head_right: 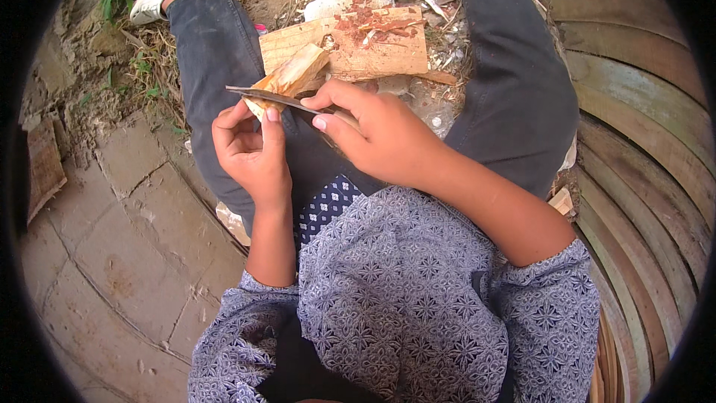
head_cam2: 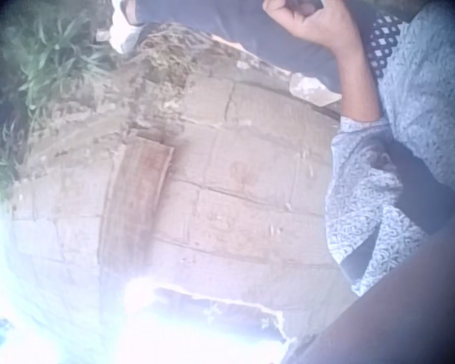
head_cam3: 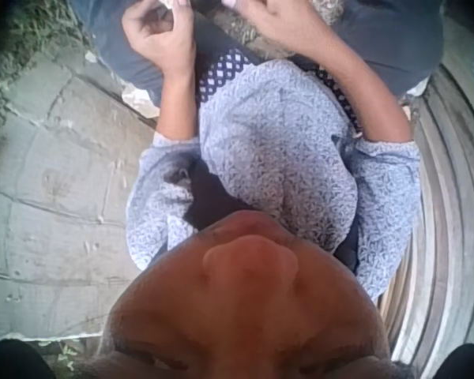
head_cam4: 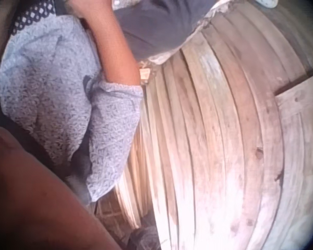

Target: The person sits on the ground and uses a curved knife to shave and shape a small piece of wood held between their legs. They repeatedly scrape the wood surface, rotate the piece, and remove thin shavings.

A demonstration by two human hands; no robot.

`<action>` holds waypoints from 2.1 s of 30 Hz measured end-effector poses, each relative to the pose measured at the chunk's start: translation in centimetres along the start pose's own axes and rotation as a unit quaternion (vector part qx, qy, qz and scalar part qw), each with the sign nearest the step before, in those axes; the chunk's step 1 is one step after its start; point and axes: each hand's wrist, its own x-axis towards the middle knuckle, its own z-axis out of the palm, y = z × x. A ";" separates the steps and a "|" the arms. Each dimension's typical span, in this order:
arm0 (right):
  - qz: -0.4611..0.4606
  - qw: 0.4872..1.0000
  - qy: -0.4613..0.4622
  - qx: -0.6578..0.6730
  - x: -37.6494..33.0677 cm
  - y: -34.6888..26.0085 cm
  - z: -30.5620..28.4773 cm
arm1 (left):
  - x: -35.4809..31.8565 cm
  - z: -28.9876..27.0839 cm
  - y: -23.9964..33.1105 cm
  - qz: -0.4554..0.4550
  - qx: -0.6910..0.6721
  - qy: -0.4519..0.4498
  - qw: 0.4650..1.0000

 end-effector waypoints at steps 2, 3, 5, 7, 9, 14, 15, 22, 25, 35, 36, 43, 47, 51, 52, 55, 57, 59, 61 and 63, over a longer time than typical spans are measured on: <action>0.071 0.996 -0.036 -0.036 0.4 -1.1 -0.7 | 0.0 -0.1 -0.1 -0.008 -0.009 0.011 1.000; 0.063 0.997 -0.030 -0.045 0.7 -0.3 -1.0 | 0.0 -0.3 -0.1 -0.020 -0.010 0.020 1.000; 0.045 0.997 -0.012 -0.061 1.6 2.3 -1.5 | 0.2 -0.4 0.1 -0.031 -0.009 0.026 0.999; 0.063 0.993 -0.010 -0.098 2.4 4.0 -2.0 | 0.5 -0.2 0.3 -0.031 -0.001 0.026 0.999; 0.120 0.978 0.008 -0.172 3.5 5.8 -3.2 | 0.1 0.2 0.4 -0.016 0.007 -0.005 1.000; 0.137 0.985 -0.010 -0.106 3.2 3.7 -4.3 | 0.6 0.2 0.2 -0.020 0.007 -0.004 1.000; 0.109 0.990 -0.004 -0.094 2.3 2.0 -3.6 | 0.7 0.2 0.2 -0.019 0.005 0.000 1.000; 0.083 0.987 -0.028 -0.133 1.8 1.9 -2.5 | 0.4 -0.1 0.5 -0.014 0.020 -0.006 1.000; 0.119 0.980 -0.027 -0.158 3.2 5.2 -4.0 | 0.4 0.7 0.4 -0.006 0.038 -0.028 0.999; 0.207 0.975 0.005 0.085 0.8 5.3 -4.8 | 2.1 -1.5 -0.7 -0.091 -0.038 0.053 0.994; 0.192 0.974 0.014 0.121 0.3 5.1 -5.1 | 2.8 -1.6 -0.8 -0.114 -0.041 0.045 0.992; 0.147 0.971 0.069 0.177 -0.9 3.6 -2.8 | 7.8 2.1 -1.7 -0.233 -0.070 -0.114 0.963; 0.143 0.940 0.158 0.265 -0.3 4.2 -0.7 | 4.8 4.6 -3.2 -0.227 -0.043 -0.121 0.965; 0.182 0.943 0.167 0.224 0.2 3.9 0.0 | -1.3 3.3 -1.1 -0.149 0.075 -0.220 0.961; 0.182 0.947 0.146 0.220 0.1 3.9 0.1 | -1.6 3.1 -1.5 -0.137 0.064 -0.208 0.966; 0.154 0.964 0.111 0.189 0.0 3.4 -0.1 | -1.9 2.3 -2.6 -0.133 0.017 -0.157 0.978; 0.140 0.977 0.086 0.138 -0.1 3.6 -0.9 | -1.0 2.0 -1.7 -0.172 -0.034 -0.101 0.979; 0.125 0.987 0.074 0.069 -0.9 2.5 -2.0 | 0.3 0.9 -1.3 -0.116 -0.015 -0.068 0.991; 0.089 0.994 0.066 0.003 -2.0 2.2 -2.5 | 1.4 -0.1 -0.3 -0.118 -0.003 -0.054 0.991; -0.001 0.996 0.072 -0.048 -2.7 3.1 -2.4 | 2.2 0.1 -0.2 -0.096 -0.004 -0.056 0.994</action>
